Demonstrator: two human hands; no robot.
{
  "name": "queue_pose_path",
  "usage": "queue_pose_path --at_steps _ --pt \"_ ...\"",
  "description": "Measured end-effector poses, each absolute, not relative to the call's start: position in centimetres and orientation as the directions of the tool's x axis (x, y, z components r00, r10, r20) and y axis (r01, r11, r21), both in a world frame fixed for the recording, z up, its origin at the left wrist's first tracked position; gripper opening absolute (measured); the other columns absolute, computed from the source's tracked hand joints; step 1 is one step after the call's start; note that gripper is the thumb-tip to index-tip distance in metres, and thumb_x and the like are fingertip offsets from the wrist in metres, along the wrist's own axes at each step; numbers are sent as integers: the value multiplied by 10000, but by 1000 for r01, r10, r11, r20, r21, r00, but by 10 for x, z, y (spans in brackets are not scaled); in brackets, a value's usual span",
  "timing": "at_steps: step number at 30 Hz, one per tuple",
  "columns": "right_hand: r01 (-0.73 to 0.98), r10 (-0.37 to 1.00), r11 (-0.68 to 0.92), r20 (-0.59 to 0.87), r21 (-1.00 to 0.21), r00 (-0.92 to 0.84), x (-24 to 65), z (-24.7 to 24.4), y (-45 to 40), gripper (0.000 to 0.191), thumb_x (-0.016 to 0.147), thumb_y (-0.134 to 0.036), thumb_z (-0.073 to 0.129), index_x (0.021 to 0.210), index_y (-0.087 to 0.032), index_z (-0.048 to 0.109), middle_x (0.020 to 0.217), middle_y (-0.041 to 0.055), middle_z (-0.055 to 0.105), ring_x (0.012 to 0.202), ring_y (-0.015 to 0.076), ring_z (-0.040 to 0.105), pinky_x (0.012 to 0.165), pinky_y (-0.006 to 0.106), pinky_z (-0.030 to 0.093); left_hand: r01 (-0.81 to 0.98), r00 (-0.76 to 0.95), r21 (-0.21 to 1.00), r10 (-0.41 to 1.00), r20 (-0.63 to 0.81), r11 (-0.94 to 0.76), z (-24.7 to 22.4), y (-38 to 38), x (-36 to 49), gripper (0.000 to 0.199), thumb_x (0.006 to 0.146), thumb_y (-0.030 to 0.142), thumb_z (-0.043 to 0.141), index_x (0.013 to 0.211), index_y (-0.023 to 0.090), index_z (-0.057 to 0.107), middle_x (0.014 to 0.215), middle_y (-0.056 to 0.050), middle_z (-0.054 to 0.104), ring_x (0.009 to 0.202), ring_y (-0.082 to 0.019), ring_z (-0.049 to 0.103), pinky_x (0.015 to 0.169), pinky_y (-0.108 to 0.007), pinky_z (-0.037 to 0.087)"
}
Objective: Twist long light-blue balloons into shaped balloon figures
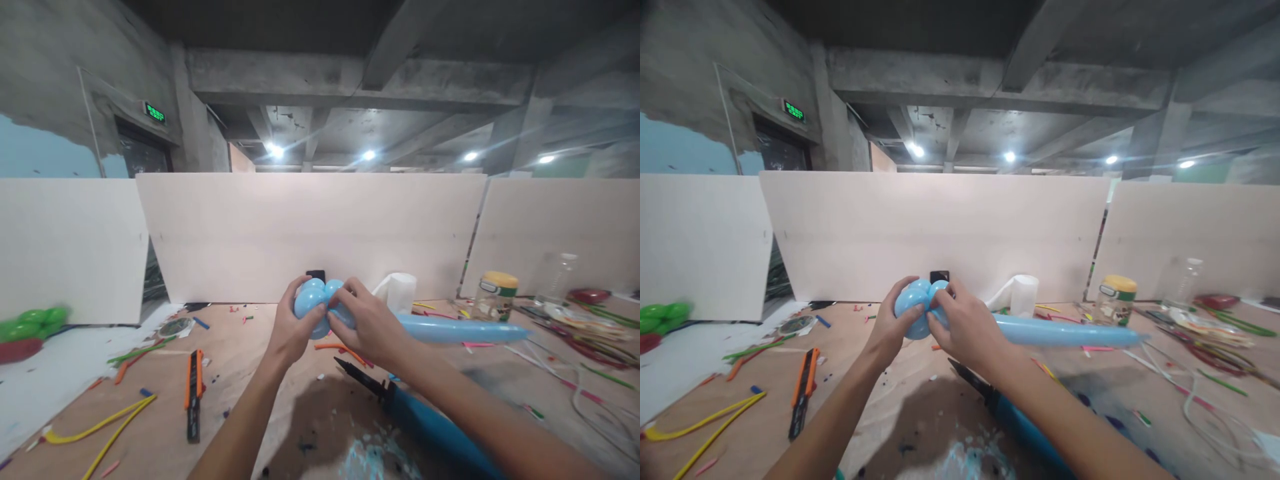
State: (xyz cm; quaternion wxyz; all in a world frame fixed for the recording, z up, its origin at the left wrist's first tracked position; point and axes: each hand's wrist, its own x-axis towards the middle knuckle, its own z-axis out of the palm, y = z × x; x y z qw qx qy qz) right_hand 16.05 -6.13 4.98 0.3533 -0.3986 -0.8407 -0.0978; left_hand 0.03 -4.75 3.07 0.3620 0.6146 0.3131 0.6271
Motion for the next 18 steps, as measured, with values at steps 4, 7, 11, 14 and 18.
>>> queue_pose_path --at_steps 4,7,11,14,18 --pt "782 655 614 621 -104 -431 154 42 -64 175 858 -293 467 983 -187 529 961 87 485 721 187 543 630 326 434 0 -79 859 856 510 -512 27 -40 0 427 710 326 663 1102 174 589 1032 -60 620 930 -219 577 833 -307 447" --pt "787 716 580 591 -210 -371 145 34 -64 145 840 -293 485 929 -187 528 940 81 506 757 198 558 660 331 431 10 -129 885 877 463 -465 23 -32 -2 395 714 342 652 1070 171 622 996 -63 640 911 -226 588 837 -330 451" --pt "765 750 578 556 -285 -359 135 25 -58 165 755 -256 577 892 -185 518 927 75 529 835 218 561 716 333 427 130 -175 869 851 494 -478 17 -26 -4 393 710 345 662 1067 181 640 1018 -72 641 959 -250 582 899 -368 422" --pt "786 752 560 559 -262 -349 136 26 -49 229 747 -233 584 955 -185 504 1011 101 534 880 234 569 707 329 428 166 -143 847 837 528 -505 16 -28 -5 626 667 348 727 1242 212 521 1143 -83 584 1046 -266 550 944 -389 396" --pt "770 727 574 606 -279 -323 150 36 -40 305 785 -241 547 1059 -195 422 1002 100 585 864 250 606 680 326 436 -152 82 854 855 512 -497 20 -29 -12 956 675 340 746 1433 303 166 1241 -98 511 1075 -259 550 895 -406 453"
